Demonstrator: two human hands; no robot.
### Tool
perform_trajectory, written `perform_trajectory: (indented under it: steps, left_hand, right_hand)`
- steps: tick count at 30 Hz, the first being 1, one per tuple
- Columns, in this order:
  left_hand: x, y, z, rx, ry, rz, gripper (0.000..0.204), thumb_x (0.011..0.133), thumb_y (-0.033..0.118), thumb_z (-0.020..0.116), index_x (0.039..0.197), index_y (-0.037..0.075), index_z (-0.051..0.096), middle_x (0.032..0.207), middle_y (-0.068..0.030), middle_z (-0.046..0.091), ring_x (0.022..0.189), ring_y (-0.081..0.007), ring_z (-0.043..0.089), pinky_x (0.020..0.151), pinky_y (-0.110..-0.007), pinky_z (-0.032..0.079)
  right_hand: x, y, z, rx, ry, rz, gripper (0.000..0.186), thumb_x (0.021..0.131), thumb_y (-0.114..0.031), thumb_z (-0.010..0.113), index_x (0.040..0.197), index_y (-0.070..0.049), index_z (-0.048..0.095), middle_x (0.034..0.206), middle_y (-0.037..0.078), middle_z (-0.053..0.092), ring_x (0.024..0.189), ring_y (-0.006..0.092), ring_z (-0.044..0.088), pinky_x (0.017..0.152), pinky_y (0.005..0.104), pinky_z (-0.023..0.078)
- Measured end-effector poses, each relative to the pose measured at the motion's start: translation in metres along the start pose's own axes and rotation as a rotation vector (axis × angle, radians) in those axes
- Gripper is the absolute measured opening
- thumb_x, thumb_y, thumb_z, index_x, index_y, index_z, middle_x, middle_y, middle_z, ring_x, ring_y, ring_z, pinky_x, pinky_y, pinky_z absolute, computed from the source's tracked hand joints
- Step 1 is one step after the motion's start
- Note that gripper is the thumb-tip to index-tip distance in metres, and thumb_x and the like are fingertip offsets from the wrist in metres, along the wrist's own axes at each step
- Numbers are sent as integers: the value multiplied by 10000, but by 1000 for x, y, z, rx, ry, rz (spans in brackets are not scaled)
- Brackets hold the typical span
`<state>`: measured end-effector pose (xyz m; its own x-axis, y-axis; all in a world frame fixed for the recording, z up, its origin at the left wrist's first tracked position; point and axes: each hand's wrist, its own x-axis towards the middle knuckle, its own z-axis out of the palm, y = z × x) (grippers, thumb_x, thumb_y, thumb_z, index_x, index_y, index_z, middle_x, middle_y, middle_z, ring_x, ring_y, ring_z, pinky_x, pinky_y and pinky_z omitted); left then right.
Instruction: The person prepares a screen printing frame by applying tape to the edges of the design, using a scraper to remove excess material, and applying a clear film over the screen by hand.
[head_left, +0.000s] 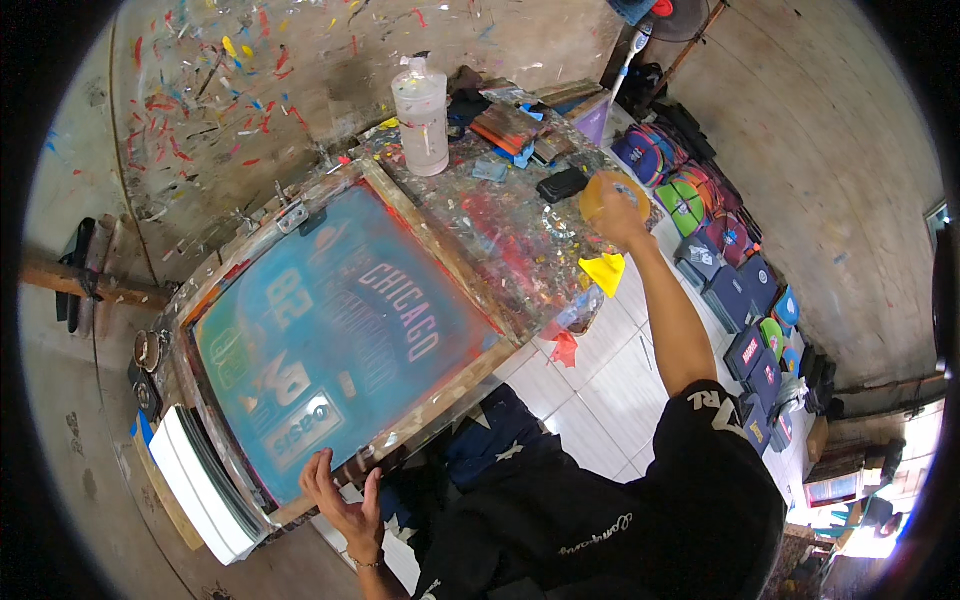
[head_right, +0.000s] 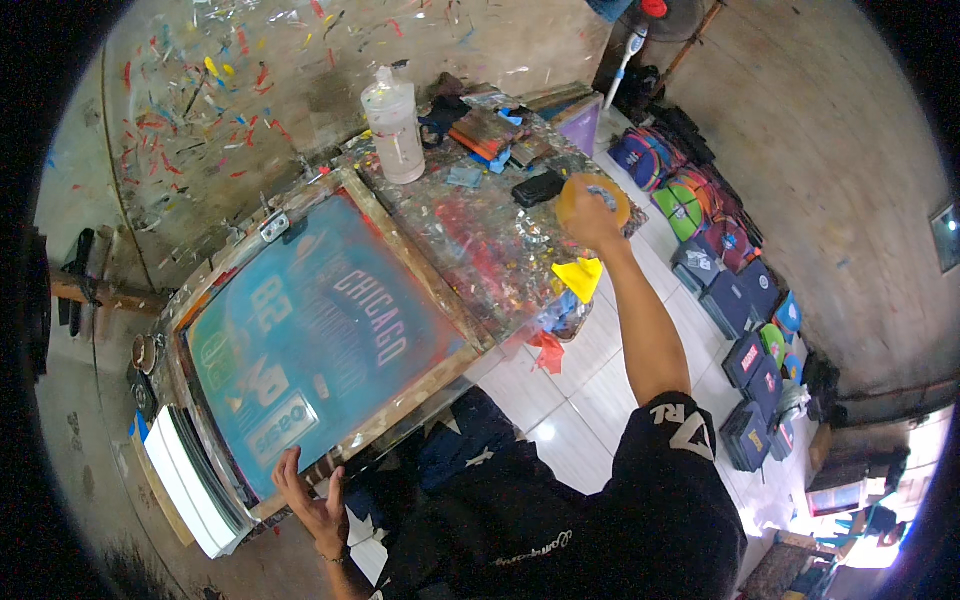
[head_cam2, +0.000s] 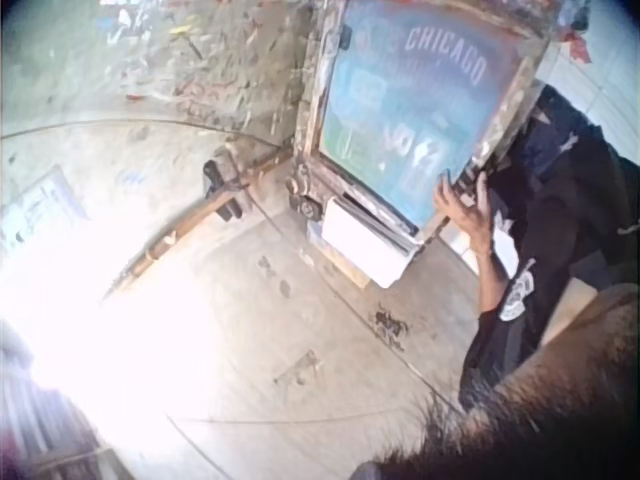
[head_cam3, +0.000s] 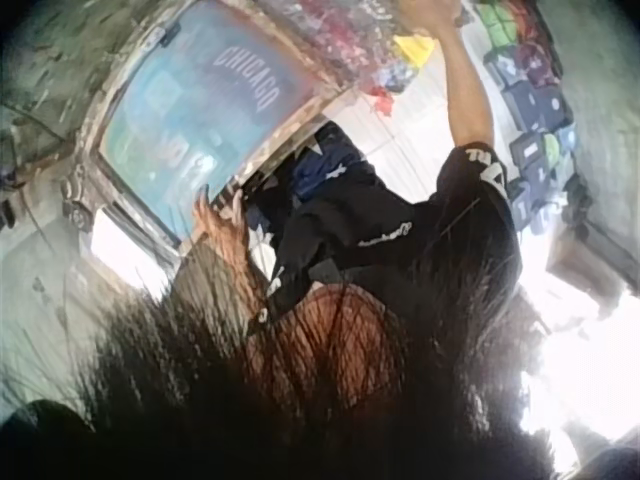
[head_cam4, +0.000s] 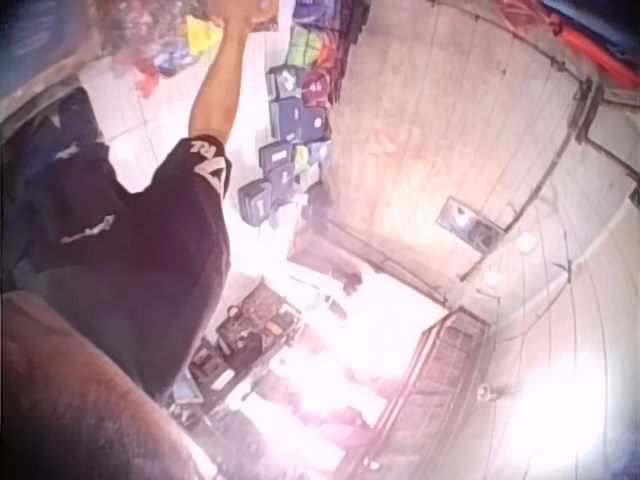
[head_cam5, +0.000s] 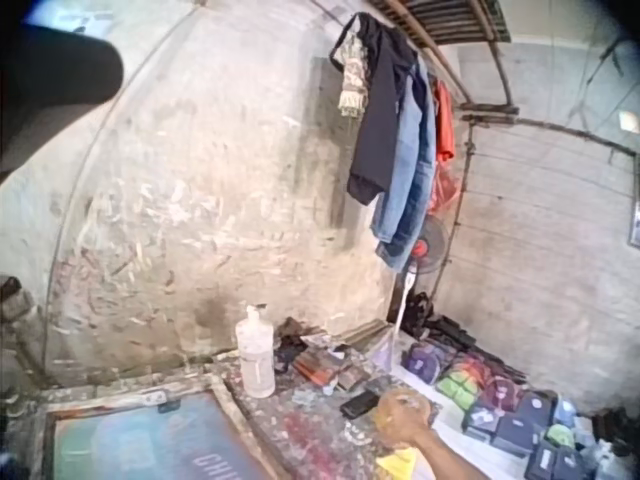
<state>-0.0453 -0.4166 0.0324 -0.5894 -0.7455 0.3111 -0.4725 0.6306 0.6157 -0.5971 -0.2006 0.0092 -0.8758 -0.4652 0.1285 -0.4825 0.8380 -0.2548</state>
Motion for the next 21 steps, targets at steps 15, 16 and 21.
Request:
perform_trajectory:
  steps: [15,16,21]
  left_hand:
    - [130,76,32,-1450,-359,-221,388,994,195,571,1304,-37,542,1279,-122,609,1178,-176,552,1032,-325,405]
    - [129,72,23,-1506,-350,-192,390,993,202,576,1297,-40,544,1268,-119,614,1174,-171,554,1032,-325,409]
    - [110,52,-21,-1457,-394,-234,385,910,64,671,1257,-56,556,1243,-92,616,1156,-155,555,1019,-326,417]
  right_hand:
    - [-182,-228,-32,1376,-332,-402,735,688,-26,811,1328,-47,452,1267,110,518,1176,247,560,1002,415,395]
    - [-181,-241,-32,1052,-170,-662,649,693,-18,769,1280,-44,495,1265,118,526,1212,272,524,1013,440,374]
    - [-188,-287,-36,472,-28,-1016,586,711,-39,708,1273,-43,544,1333,160,516,1302,290,434,1061,464,327]
